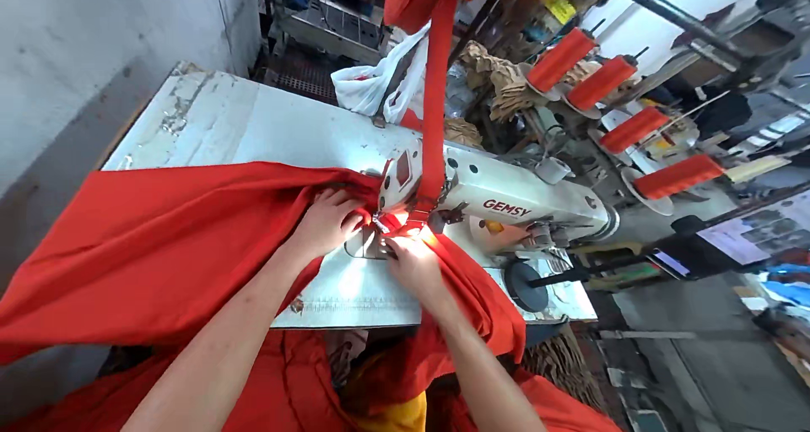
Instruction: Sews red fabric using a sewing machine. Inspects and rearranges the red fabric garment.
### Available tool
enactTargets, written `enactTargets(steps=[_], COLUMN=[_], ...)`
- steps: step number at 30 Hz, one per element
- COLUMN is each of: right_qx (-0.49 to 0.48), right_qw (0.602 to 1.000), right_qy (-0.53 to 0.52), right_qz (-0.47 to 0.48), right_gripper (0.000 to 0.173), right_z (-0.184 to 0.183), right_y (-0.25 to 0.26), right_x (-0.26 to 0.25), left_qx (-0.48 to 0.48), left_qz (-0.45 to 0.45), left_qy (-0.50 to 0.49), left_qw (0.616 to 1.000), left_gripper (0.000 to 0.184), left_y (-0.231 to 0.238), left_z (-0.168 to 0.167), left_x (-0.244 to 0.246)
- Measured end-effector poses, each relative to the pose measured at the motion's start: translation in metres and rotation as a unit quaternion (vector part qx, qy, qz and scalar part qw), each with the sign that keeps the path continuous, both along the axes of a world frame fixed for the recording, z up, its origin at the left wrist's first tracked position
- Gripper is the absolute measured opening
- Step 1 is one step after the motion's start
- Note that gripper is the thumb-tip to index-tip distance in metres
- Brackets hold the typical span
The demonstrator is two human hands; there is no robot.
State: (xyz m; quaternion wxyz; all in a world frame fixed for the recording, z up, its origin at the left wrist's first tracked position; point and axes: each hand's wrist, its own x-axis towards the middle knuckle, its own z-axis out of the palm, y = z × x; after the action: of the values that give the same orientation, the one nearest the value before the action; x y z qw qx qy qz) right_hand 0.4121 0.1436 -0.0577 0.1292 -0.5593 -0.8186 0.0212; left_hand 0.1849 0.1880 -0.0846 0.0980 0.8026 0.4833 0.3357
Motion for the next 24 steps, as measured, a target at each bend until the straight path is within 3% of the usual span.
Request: enactTargets(steps=[1, 4, 9, 12, 15, 17, 20, 24], right_qx=[0.006, -0.027, 0.023, 0.03, -0.07, -0.131, -0.139, -0.083], right_qw=[1.0, 0.995, 0.999, 0.999, 0.997, 0.991, 0.99, 0.995], right_qy=[0.007, 0.027, 0.048, 0.027, -0.025, -0.042, -0.014, -0.025], right_qz=[-0.012, -0.087, 0.011, -0.006, -0.005, 0.001, -0.003, -0.043], right_gripper=[0.026, 0.047, 0.035, 0.032, 0.039, 0.041, 0.04, 0.033], right_z=[0.0, 0.001, -0.012, -0.017, -0.016, -0.018, -0.019, -0.008], right_y=[0.01, 0.039, 0.051, 0.062, 0.079, 0.088, 0.085, 0.06], right_x=[0.013, 0.042, 0.041, 0.032, 0.019, 0.012, 0.007, 0.003], left_qx=[0.007, -0.001, -0.023, -0.058, -0.06, -0.066, -0.06, -0.047], left_qz=[-0.002, 0.015, 0.089, 0.122, 0.122, 0.11, 0.096, 0.087], left_qy=[0.006, -0.001, 0.008, 0.035, 0.01, -0.004, -0.003, -0.025], left_qw=[1.0, 1.0, 0.996, 0.99, 0.991, 0.992, 0.994, 0.995], left_gripper=[0.03, 0.036, 0.048, 0.038, 0.023, 0.025, 0.023, 0.018], left_y=[0.011, 0.042, 0.065, 0.071, 0.079, 0.086, 0.091, 0.078], left_z=[0.001, -0.001, 0.0, 0.004, 0.007, 0.007, 0.005, 0.004], left_x=[-0.004, -0.006, 0.011, 0.018, 0.023, 0.024, 0.025, 0.02])
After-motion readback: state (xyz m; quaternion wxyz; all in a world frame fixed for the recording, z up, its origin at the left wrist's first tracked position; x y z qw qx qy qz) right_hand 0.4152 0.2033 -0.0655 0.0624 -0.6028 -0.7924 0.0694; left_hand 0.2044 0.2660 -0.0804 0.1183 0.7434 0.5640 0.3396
